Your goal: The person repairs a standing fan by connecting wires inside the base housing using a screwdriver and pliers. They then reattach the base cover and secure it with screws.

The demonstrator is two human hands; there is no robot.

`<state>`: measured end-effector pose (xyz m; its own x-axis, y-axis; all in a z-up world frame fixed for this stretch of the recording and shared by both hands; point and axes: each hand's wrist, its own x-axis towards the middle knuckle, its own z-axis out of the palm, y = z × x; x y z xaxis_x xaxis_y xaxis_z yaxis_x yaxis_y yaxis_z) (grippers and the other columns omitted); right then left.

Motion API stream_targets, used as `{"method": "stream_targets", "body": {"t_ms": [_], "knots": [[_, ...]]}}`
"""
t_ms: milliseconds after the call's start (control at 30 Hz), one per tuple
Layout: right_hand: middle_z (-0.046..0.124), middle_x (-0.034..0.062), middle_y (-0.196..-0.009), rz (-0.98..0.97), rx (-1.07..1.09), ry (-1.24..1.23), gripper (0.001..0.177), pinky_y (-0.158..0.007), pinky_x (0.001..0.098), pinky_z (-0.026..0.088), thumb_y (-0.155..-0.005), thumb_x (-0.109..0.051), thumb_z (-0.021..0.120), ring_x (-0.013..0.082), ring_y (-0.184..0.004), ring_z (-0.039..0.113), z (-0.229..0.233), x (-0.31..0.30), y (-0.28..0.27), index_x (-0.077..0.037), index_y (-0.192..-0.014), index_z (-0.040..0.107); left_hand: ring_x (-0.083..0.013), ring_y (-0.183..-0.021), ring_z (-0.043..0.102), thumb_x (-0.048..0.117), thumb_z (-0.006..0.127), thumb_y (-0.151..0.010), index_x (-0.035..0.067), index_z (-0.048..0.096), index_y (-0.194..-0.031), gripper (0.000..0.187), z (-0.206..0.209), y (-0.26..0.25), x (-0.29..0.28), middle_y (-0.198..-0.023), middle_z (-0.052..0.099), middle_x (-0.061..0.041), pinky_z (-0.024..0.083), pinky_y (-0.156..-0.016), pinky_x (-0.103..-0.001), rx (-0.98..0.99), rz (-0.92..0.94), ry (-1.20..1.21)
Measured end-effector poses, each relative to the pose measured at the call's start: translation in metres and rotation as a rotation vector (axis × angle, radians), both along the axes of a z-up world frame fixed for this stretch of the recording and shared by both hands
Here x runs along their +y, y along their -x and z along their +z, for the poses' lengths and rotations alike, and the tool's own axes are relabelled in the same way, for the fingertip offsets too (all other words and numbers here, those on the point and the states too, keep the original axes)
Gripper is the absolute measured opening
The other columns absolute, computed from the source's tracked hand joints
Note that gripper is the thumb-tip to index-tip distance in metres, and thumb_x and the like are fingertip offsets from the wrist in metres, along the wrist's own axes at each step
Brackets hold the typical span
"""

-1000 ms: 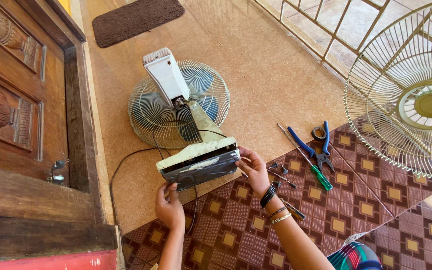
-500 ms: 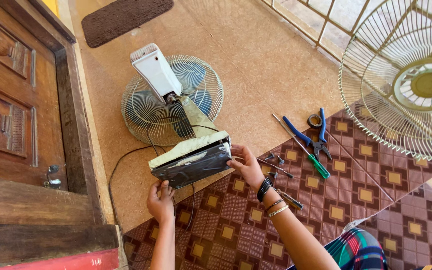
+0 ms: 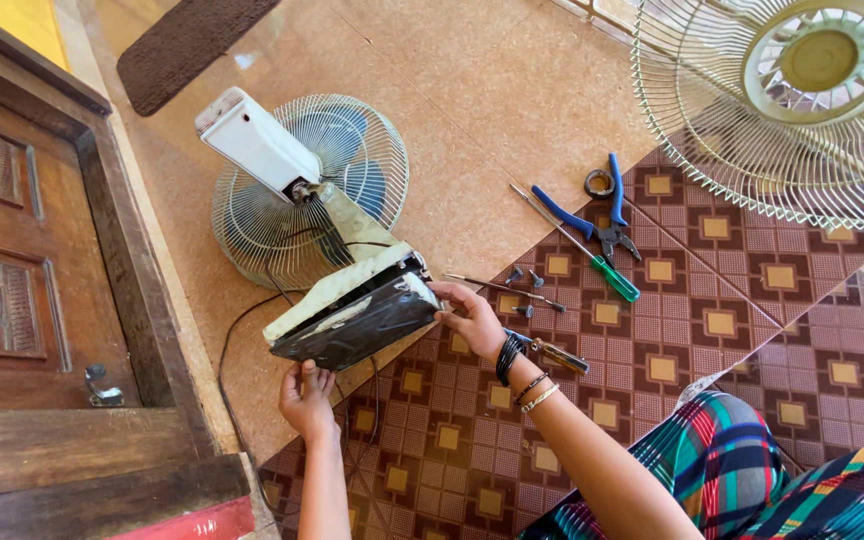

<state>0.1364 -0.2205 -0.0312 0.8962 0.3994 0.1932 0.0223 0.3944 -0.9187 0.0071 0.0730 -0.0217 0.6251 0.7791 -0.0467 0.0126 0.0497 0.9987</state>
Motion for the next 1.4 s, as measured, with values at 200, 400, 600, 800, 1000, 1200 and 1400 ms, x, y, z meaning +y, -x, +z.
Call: {"method": "stream_targets", "body": {"t_ms": [200, 400, 600, 800, 1000, 1200, 1400], "knots": [[0.065, 0.0037, -0.137, 0.049, -0.032, 0.07, 0.053, -0.113, 0.0329, 0.046, -0.092, 0.005, 0.065, 0.0154, -0.129, 0.059, 0.016, -0.012, 0.002, -0.007, -0.143, 0.055, -0.0178, -0.092, 0.071, 0.022, 0.068, -0.101, 0.0, 0.064, -0.115, 0.027, 0.013, -0.002, -0.013, -0.103, 0.068, -0.007, 0.064, -0.089, -0.038, 0.019, 0.023, -0.046], [0.067, 0.0063, -0.126, -0.102, -0.236, 0.477, 0.051, -0.107, 0.0373, 0.047, -0.085, -0.013, 0.082, 0.0223, -0.119, 0.063, 0.053, -0.019, 0.013, -0.01, -0.133, 0.062, -0.0129, -0.09, 0.069, 0.016, 0.068, -0.101, 0.003, 0.068, -0.116, 0.02, 0.034, 0.013, -0.023, -0.104, 0.066, -0.003, 0.064, -0.082, -0.035, -0.032, -0.052, -0.19], [0.066, 0.0061, -0.114, -0.124, -0.195, 0.368, 0.058, -0.096, 0.0359, 0.052, -0.08, -0.022, 0.086, 0.0185, -0.108, 0.065, 0.067, -0.024, 0.035, -0.008, -0.129, 0.06, -0.0107, -0.093, 0.069, 0.009, 0.068, -0.098, 0.003, 0.07, -0.111, 0.014, 0.068, 0.029, -0.028, -0.108, 0.069, -0.003, 0.063, -0.075, -0.03, -0.079, -0.219, -0.342], [0.066, 0.0048, -0.099, -0.036, 0.042, 0.112, 0.05, -0.08, 0.0289, 0.051, -0.088, -0.026, 0.081, 0.0132, -0.091, 0.06, 0.03, -0.035, 0.039, -0.006, -0.13, 0.062, -0.0113, -0.083, 0.068, 0.005, 0.074, -0.091, 0.004, 0.076, -0.104, 0.013, 0.124, 0.028, -0.036, -0.094, 0.072, -0.004, 0.053, -0.072, -0.027, 0.008, -0.273, -0.784], [0.071, 0.0074, -0.095, 0.031, -0.498, 0.469, 0.041, -0.077, 0.0315, 0.053, -0.081, -0.03, 0.086, 0.0172, -0.088, 0.067, 0.08, -0.042, 0.044, 0.0, -0.104, 0.07, -0.012, -0.082, 0.075, 0.008, 0.076, -0.087, 0.009, 0.077, -0.1, 0.013, 0.153, 0.014, -0.035, -0.093, 0.076, -0.003, 0.055, -0.07, -0.025, 0.051, -0.299, -0.857], [0.067, 0.0062, -0.076, -0.062, -0.722, 0.736, 0.033, -0.064, 0.033, 0.052, -0.085, -0.032, 0.086, 0.0212, -0.071, 0.066, 0.095, -0.042, 0.049, -0.004, -0.09, 0.069, -0.0192, -0.103, 0.069, 0.031, 0.072, -0.095, 0.01, 0.072, -0.113, 0.027, 0.135, 0.01, -0.026, -0.109, 0.073, -0.008, 0.056, -0.087, -0.034, -0.077, -0.164, -1.038], [0.064, 0.0037, -0.077, -0.22, -0.003, 0.249, 0.018, -0.058, 0.0258, 0.041, -0.092, -0.015, 0.079, 0.0103, -0.065, 0.054, 0.039, -0.063, 0.046, 0.001, -0.098, 0.074, -0.0278, -0.103, 0.062, 0.039, 0.045, -0.104, 0.001, 0.047, -0.141, 0.054, 0.06, -0.014, -0.01, -0.118, 0.06, -0.017, 0.053, -0.086, -0.043, 0.132, -0.23, -0.668]]}}
